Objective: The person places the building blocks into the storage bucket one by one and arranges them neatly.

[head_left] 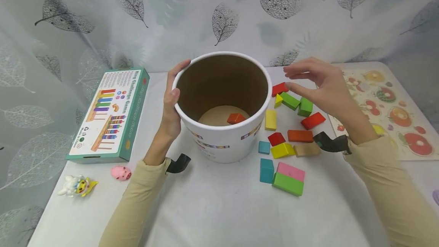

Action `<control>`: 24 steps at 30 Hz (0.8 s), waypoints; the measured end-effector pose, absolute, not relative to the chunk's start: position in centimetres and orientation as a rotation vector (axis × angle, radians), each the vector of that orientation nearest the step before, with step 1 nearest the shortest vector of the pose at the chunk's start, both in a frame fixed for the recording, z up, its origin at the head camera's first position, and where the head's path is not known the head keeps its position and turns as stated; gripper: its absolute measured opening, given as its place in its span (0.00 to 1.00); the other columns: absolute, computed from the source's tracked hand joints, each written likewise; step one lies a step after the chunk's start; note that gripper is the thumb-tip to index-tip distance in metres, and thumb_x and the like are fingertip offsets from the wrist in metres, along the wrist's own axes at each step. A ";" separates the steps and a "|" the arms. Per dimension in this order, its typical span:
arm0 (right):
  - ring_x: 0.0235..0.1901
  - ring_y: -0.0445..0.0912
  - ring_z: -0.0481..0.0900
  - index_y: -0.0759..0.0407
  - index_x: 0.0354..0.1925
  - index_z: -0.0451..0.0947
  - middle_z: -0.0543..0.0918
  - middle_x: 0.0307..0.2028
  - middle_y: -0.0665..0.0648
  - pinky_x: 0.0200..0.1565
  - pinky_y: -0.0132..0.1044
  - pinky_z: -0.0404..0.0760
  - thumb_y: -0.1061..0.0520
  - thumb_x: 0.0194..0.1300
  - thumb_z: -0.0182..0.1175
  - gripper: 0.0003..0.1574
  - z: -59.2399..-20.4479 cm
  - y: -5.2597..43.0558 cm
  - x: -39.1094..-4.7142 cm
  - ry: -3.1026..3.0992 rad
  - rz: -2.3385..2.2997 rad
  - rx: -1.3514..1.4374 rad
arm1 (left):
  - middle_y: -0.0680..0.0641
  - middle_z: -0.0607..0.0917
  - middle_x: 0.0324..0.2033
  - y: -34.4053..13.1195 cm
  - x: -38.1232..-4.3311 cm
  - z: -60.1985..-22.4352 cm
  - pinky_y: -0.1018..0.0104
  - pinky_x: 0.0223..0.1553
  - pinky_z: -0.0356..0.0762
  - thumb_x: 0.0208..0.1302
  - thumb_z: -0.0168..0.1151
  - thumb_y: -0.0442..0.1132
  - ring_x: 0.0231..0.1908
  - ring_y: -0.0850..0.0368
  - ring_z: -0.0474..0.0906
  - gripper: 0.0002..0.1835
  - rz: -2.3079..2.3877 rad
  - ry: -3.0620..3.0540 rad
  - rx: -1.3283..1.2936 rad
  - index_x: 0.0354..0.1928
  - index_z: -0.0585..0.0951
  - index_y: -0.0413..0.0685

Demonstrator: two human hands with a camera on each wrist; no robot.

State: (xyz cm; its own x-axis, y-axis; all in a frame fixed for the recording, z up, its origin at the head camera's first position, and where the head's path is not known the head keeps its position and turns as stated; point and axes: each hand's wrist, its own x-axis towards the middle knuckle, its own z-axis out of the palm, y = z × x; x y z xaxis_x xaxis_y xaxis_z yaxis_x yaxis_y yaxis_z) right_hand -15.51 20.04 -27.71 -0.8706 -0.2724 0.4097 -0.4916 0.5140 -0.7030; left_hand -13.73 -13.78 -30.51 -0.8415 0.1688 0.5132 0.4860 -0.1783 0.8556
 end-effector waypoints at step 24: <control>0.43 0.56 0.79 0.65 0.49 0.82 0.85 0.43 0.64 0.51 0.53 0.81 0.64 0.56 0.68 0.20 -34.8 18.7 -19.6 -3.118 0.936 0.568 | 0.42 0.67 0.64 -14.0 -13.7 -30.4 0.50 0.59 0.67 0.60 0.45 0.67 0.62 0.41 0.64 0.42 -2.107 -1.867 -0.777 0.71 0.58 0.52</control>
